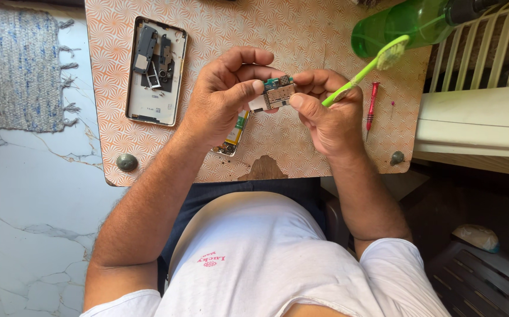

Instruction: The person uses a yellow plastic pry tool to remove the motherboard from a disassembled smartphone. They then spray the motherboard with liquid from a green bottle and scrub it with a green toothbrush.

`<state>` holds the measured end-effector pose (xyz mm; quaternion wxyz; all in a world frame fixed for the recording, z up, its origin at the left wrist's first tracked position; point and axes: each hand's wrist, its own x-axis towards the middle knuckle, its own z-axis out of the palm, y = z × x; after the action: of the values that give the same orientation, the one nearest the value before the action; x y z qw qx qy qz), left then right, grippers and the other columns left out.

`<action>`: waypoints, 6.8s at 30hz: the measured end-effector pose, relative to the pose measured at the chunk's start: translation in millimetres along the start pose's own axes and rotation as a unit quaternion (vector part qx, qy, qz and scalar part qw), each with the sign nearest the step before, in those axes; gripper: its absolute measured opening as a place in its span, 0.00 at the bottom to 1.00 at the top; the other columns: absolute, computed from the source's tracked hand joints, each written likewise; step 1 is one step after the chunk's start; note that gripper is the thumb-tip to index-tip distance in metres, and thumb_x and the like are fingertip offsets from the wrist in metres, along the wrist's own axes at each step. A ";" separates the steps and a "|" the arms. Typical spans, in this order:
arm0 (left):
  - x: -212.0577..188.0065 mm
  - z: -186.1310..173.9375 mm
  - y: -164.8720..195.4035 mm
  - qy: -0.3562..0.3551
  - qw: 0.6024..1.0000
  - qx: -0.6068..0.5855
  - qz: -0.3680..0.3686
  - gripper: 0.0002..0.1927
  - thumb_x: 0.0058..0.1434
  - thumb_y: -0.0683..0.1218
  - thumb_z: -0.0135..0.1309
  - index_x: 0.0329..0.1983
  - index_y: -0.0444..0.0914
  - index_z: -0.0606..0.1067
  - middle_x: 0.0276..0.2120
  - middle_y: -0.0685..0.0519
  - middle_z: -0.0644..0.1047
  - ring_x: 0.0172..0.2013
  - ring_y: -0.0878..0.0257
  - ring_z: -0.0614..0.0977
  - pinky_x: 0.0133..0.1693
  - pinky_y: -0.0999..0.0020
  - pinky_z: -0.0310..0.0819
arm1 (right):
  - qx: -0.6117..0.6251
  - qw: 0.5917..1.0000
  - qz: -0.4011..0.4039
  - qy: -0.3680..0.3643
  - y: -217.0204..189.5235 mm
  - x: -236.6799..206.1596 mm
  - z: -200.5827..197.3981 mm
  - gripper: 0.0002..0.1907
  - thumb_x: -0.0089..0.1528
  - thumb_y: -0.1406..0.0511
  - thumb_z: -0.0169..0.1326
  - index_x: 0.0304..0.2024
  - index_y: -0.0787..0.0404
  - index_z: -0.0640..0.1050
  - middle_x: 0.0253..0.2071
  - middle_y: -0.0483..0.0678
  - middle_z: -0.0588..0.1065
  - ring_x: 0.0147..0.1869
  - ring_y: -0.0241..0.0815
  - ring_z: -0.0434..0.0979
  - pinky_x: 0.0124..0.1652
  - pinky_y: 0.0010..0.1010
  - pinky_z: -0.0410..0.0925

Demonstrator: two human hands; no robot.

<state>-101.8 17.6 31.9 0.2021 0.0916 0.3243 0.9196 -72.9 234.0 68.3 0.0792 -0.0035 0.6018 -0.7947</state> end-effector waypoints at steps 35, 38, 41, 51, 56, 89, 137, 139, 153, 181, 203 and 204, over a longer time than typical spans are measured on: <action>-0.9 5.8 10.5 -0.022 0.991 -0.095 -0.095 0.27 0.63 0.30 0.40 0.67 0.28 0.63 0.56 0.32 0.77 0.50 0.51 0.84 0.54 0.53 0.84 | 0.100 0.993 0.012 0.062 -5.9 -15.3 -5.4 0.09 0.63 0.78 0.61 0.46 0.69 0.78 0.29 0.45 0.72 0.25 0.31 0.64 0.28 0.25 0.64; -1.2 6.0 9.8 -0.012 0.992 -0.075 -0.098 0.26 0.64 0.30 0.41 0.67 0.28 0.63 0.56 0.32 0.77 0.50 0.52 0.84 0.53 0.53 0.85 | 0.093 0.994 0.008 0.064 -5.8 -16.0 -5.0 0.09 0.63 0.78 0.60 0.46 0.69 0.78 0.29 0.46 0.72 0.25 0.31 0.64 0.27 0.25 0.64; -1.0 5.7 9.8 -0.025 0.992 -0.085 -0.095 0.25 0.65 0.31 0.41 0.67 0.28 0.63 0.56 0.33 0.77 0.50 0.52 0.84 0.54 0.53 0.85 | 0.094 0.993 0.007 0.066 -5.6 -16.0 -4.7 0.09 0.63 0.78 0.61 0.46 0.69 0.78 0.29 0.45 0.72 0.25 0.31 0.64 0.27 0.25 0.64; -1.9 7.0 9.3 -0.025 0.994 -0.064 -0.090 0.25 0.65 0.31 0.41 0.67 0.29 0.63 0.56 0.34 0.78 0.51 0.52 0.84 0.53 0.55 0.85 | 0.092 0.993 0.002 0.068 -4.5 -16.8 -6.4 0.09 0.63 0.78 0.60 0.45 0.69 0.78 0.28 0.45 0.71 0.25 0.31 0.64 0.28 0.25 0.63; -2.0 4.7 6.1 -0.033 0.993 -0.070 -0.090 0.26 0.65 0.31 0.42 0.68 0.29 0.62 0.56 0.34 0.78 0.51 0.53 0.84 0.53 0.55 0.84 | 0.097 0.993 -0.003 0.068 -3.1 -17.1 -7.2 0.09 0.63 0.78 0.61 0.46 0.70 0.78 0.28 0.44 0.71 0.22 0.30 0.63 0.25 0.23 0.63; -1.8 1.3 0.8 -0.032 0.987 -0.112 -0.109 0.48 0.69 0.74 0.28 0.69 0.28 0.64 0.56 0.35 0.75 0.48 0.51 0.84 0.54 0.51 0.82 | -0.615 0.722 -0.292 -0.122 -61.8 -6.4 6.4 0.14 0.73 0.67 0.62 0.59 0.56 0.75 0.44 0.48 0.77 0.45 0.42 0.80 0.43 0.35 0.75; -1.8 0.9 8.0 -0.107 0.974 -0.131 -0.150 0.54 0.66 0.77 0.24 0.75 0.29 0.61 0.69 0.31 0.69 0.53 0.42 0.83 0.59 0.49 0.81 | -0.653 0.676 -0.327 -0.095 -69.2 -20.9 -9.3 0.13 0.67 0.70 0.66 0.54 0.57 0.83 0.40 0.47 0.76 0.40 0.45 0.76 0.39 0.37 0.71; -2.5 1.6 7.5 -0.106 0.970 -0.154 -0.153 0.55 0.66 0.77 0.24 0.76 0.29 0.61 0.69 0.31 0.69 0.51 0.43 0.83 0.57 0.51 0.80 | -0.637 0.699 -0.313 -0.081 -70.1 -19.5 -7.8 0.11 0.70 0.69 0.66 0.54 0.57 0.82 0.40 0.46 0.77 0.40 0.43 0.77 0.39 0.34 0.71; -4.0 1.8 8.1 -0.107 0.967 -0.166 -0.158 0.63 0.58 0.82 0.22 0.77 0.28 0.60 0.65 0.34 0.71 0.49 0.43 0.84 0.57 0.49 0.81 | -0.637 0.698 -0.312 -0.104 -68.4 -9.6 4.8 0.12 0.69 0.70 0.66 0.55 0.56 0.82 0.39 0.46 0.77 0.40 0.42 0.78 0.40 0.34 0.73; -2.6 2.8 2.1 -0.053 0.988 -0.017 -0.145 0.66 0.54 0.86 0.21 0.75 0.30 0.61 0.67 0.39 0.71 0.41 0.54 0.82 0.52 0.52 0.82 | -0.614 0.707 -0.330 -0.118 -47.6 -1.4 11.8 0.14 0.67 0.69 0.66 0.55 0.56 0.81 0.39 0.45 0.78 0.41 0.40 0.79 0.41 0.33 0.75; -2.5 0.6 4.2 -0.085 0.981 -0.104 -0.137 0.66 0.58 0.85 0.24 0.75 0.26 0.61 0.66 0.34 0.72 0.47 0.44 0.84 0.52 0.52 0.84 | -0.601 0.718 -0.331 -0.115 -46.4 -3.2 2.5 0.14 0.67 0.70 0.67 0.54 0.56 0.81 0.39 0.46 0.77 0.42 0.41 0.79 0.44 0.34 0.75; -1.9 0.8 3.5 -0.086 0.981 -0.105 -0.140 0.66 0.58 0.85 0.24 0.75 0.26 0.61 0.66 0.33 0.71 0.47 0.44 0.84 0.52 0.52 0.84 | -0.601 0.724 -0.322 -0.105 -47.1 -3.5 2.7 0.14 0.67 0.70 0.67 0.54 0.56 0.81 0.39 0.46 0.77 0.41 0.41 0.79 0.42 0.34 0.74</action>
<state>-100.9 14.8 34.7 0.3647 0.1018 0.2171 0.8997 -74.9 244.3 114.5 -0.1378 -0.3271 0.9039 -0.2385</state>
